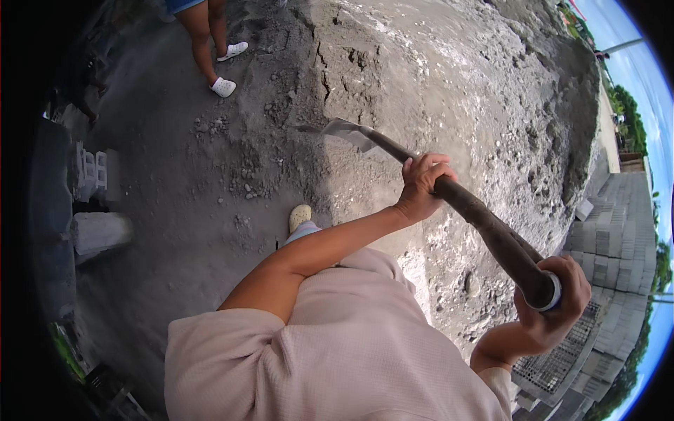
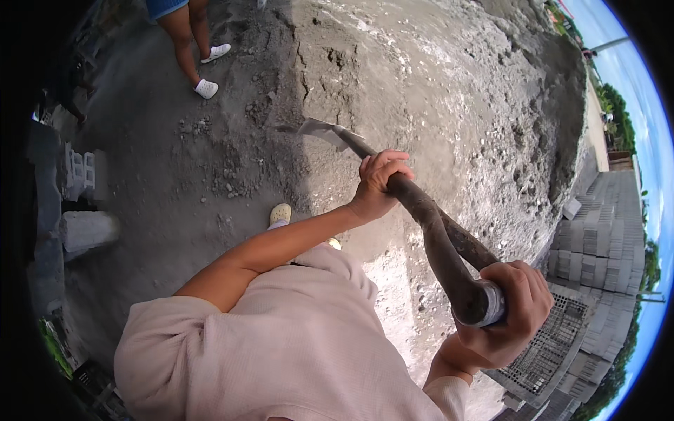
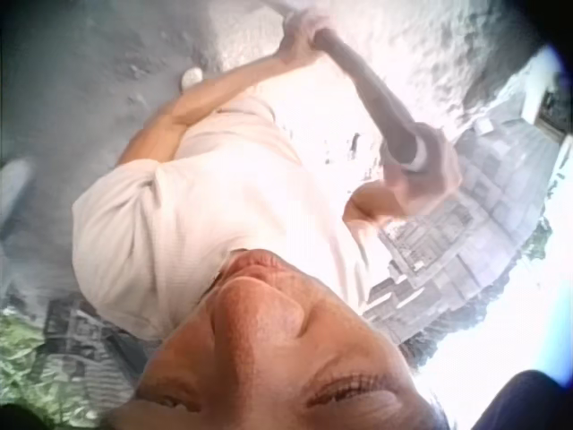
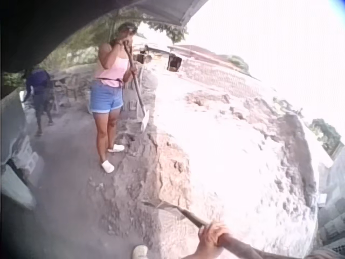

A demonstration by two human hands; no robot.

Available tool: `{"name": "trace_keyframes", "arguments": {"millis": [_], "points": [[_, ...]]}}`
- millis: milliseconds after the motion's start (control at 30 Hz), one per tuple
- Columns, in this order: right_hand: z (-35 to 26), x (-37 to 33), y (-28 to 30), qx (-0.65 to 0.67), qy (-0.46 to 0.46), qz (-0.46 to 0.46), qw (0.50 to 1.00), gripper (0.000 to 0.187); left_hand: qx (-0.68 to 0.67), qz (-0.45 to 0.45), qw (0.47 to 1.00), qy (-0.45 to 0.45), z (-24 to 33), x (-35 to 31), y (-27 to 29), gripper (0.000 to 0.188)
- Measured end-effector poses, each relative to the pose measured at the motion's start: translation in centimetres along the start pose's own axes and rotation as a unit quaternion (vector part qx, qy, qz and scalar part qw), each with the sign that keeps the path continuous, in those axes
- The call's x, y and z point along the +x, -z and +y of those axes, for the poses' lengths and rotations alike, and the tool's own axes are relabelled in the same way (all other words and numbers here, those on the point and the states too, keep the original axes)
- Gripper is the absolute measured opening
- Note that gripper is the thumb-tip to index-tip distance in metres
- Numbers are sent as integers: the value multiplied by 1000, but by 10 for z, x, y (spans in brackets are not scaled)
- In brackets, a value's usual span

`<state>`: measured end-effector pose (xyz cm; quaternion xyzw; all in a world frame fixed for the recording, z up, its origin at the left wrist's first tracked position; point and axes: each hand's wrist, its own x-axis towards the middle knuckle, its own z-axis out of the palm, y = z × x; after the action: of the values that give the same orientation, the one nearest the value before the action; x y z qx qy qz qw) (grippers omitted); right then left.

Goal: The person uses a shovel to scoop and move sand at a construction site. They repeatedly lift and pour sand near a cement mixer while another person works nearby.

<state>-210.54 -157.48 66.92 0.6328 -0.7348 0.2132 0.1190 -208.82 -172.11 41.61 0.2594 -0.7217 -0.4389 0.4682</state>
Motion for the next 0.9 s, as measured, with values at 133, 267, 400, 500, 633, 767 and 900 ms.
{"name": "trace_keyframes", "arguments": {"millis": [133,267,400,500,633,767,900], "points": [[3,21,99,-170,244,-38,954,25,-72,21,993,-89,76,56,35,23],[-18,60,105,-149,217,51,963,23,-127,34,981,-143,102,97,37,24],[-25,112,4,-53,-17,49,997,27,-27,39,995,-91,12,105,23,29],[27,106,-157,-173,-186,-100,962,30,131,-89,967,197,-98,63,4,49],[35,38,-162,-44,-222,-72,971,18,159,-155,949,223,-126,11,7,62],[-3,9,-143,-40,-148,9,988,21,95,-61,990,85,-126,-7,-15,46],[-1,15,-41,-64,-75,141,985,25,15,-63,992,-109,-22,33,-19,26]]}}
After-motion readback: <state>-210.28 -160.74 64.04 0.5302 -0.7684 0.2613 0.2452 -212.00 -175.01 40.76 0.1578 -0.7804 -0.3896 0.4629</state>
